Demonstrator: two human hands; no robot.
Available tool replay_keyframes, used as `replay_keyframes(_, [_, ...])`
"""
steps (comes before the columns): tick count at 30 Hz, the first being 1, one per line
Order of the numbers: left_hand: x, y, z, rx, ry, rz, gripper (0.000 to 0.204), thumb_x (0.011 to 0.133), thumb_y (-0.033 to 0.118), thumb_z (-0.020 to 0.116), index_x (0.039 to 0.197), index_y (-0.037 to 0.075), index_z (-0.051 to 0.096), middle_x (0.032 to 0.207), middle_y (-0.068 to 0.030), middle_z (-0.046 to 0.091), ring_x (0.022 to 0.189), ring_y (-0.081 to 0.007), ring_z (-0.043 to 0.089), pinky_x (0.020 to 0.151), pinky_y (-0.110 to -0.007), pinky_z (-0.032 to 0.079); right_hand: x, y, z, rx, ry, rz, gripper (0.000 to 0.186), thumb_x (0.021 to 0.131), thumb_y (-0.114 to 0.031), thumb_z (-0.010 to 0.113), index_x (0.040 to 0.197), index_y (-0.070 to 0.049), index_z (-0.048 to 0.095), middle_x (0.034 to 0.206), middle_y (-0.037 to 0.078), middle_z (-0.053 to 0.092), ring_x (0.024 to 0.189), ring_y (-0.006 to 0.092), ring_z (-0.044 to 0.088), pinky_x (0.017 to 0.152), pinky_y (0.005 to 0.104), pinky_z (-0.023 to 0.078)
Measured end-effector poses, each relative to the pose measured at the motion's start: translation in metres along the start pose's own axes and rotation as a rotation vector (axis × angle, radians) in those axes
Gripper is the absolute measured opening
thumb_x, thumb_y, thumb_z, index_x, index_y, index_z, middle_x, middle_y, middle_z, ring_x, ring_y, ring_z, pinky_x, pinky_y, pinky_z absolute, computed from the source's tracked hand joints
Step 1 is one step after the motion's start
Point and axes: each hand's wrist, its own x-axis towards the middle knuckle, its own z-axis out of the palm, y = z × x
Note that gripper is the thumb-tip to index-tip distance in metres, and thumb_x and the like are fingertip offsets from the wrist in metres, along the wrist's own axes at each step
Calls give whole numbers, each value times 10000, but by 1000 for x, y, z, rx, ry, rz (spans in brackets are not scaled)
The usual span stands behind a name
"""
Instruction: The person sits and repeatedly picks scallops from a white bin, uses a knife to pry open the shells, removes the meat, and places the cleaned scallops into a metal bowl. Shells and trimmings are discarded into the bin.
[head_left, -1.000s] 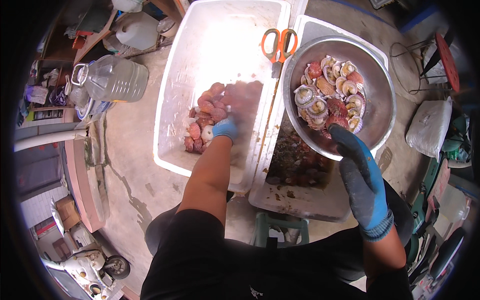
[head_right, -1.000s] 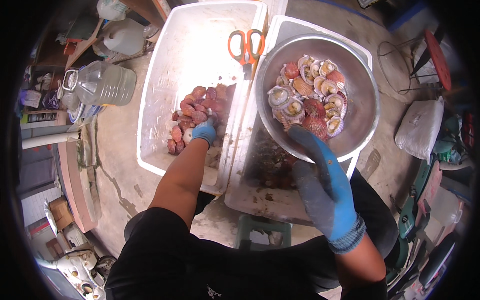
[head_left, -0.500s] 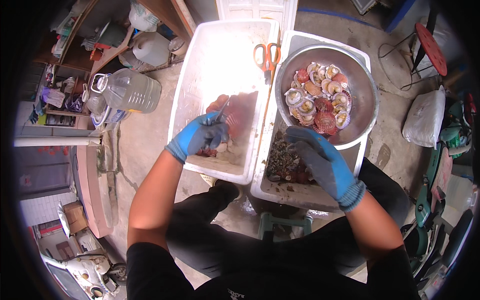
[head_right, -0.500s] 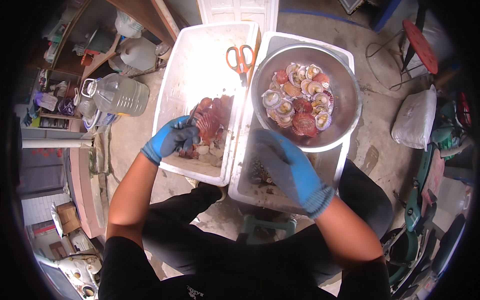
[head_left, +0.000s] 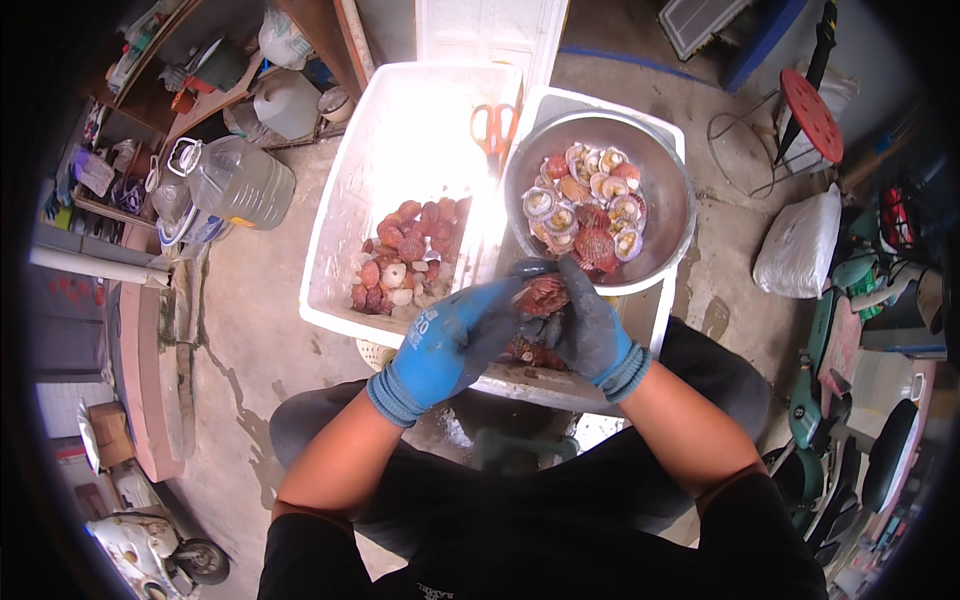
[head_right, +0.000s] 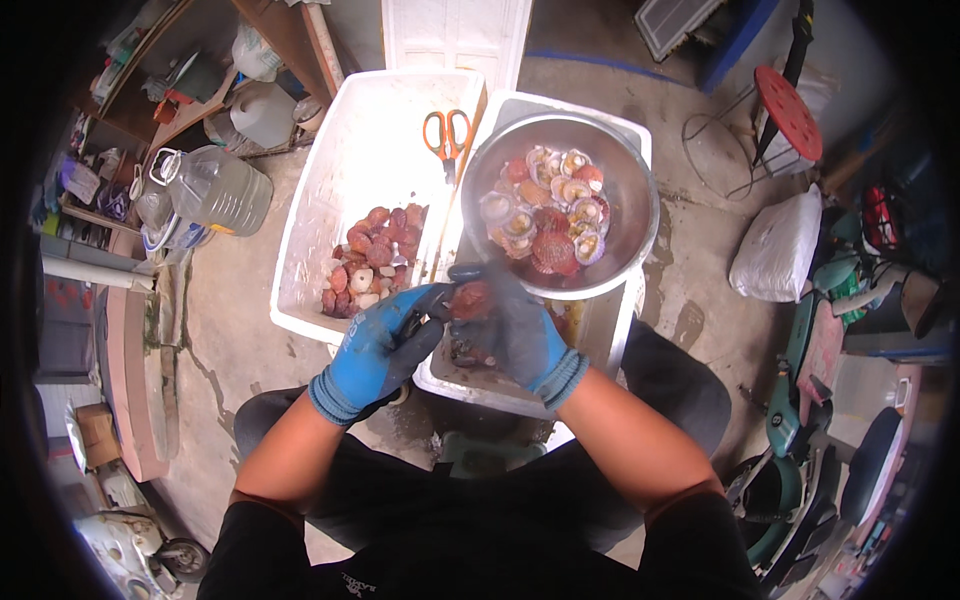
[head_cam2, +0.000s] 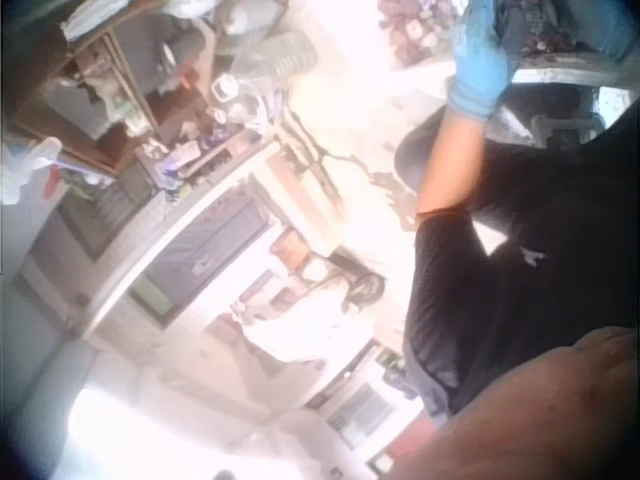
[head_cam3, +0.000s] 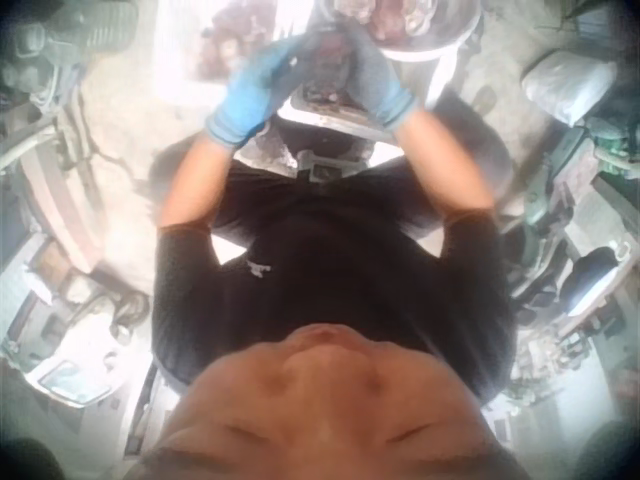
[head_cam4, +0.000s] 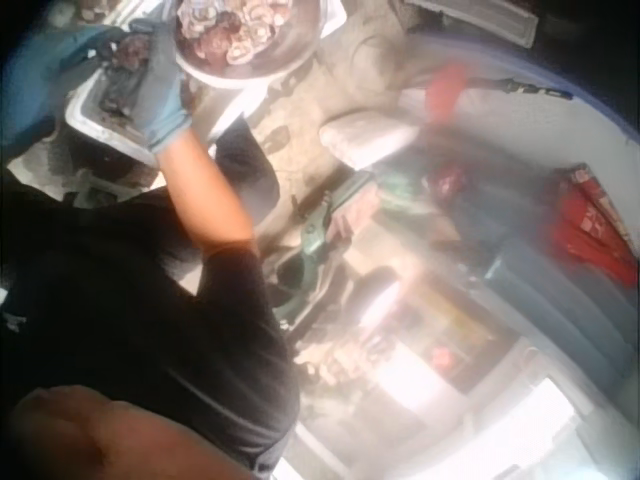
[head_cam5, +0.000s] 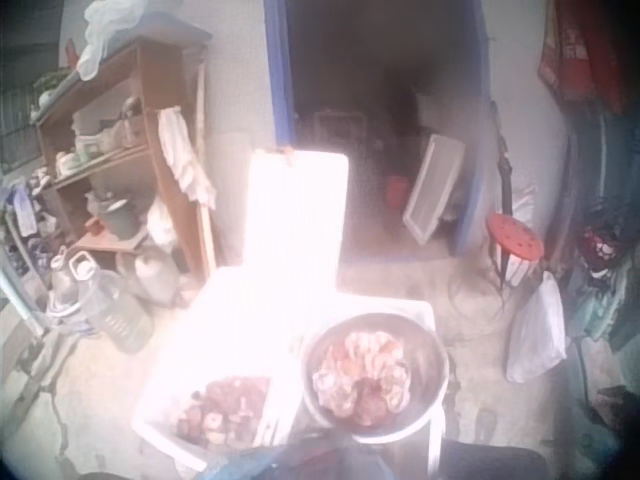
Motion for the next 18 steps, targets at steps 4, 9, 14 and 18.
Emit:
replay_keyframes(4, [4,-5,1,-102,48,40,515,958,20,745,1455,36,610,1030,-119,718,822,-252,680,790,-357,560,3,-7,-3,9,-104,-71,605,1152,-535,403,1410,-19,588,1234,113,690,1096,221,700,940,378,599])
replay_keyframes(9, [3,-12,-3,72,20,61,529,964,49,750,1468,30,590,990,-122,711,812,-233,674,781,-353,559,6,5,0,-313,-109,-132,702,1130,-622,358,1525,-61,507,1200,88,679,1096,194,694,940,380,604])
replay_keyframes(14, [-3,-20,1,34,26,-40,535,989,103,736,1487,13,561,955,-129,704,787,-235,666,750,-362,556,10,13,-7,-282,-117,-79,737,1111,-665,373,1555,-91,500,1159,50,674,1028,179,691,896,379,609])
replay_keyframes(18, [-7,-21,13,110,109,41,483,1000,107,707,1447,-6,563,925,-167,698,775,-308,689,721,-409,560,10,13,-11,-82,-91,-20,600,1131,-564,440,1483,-93,558,1160,50,679,1006,199,684,905,410,593])
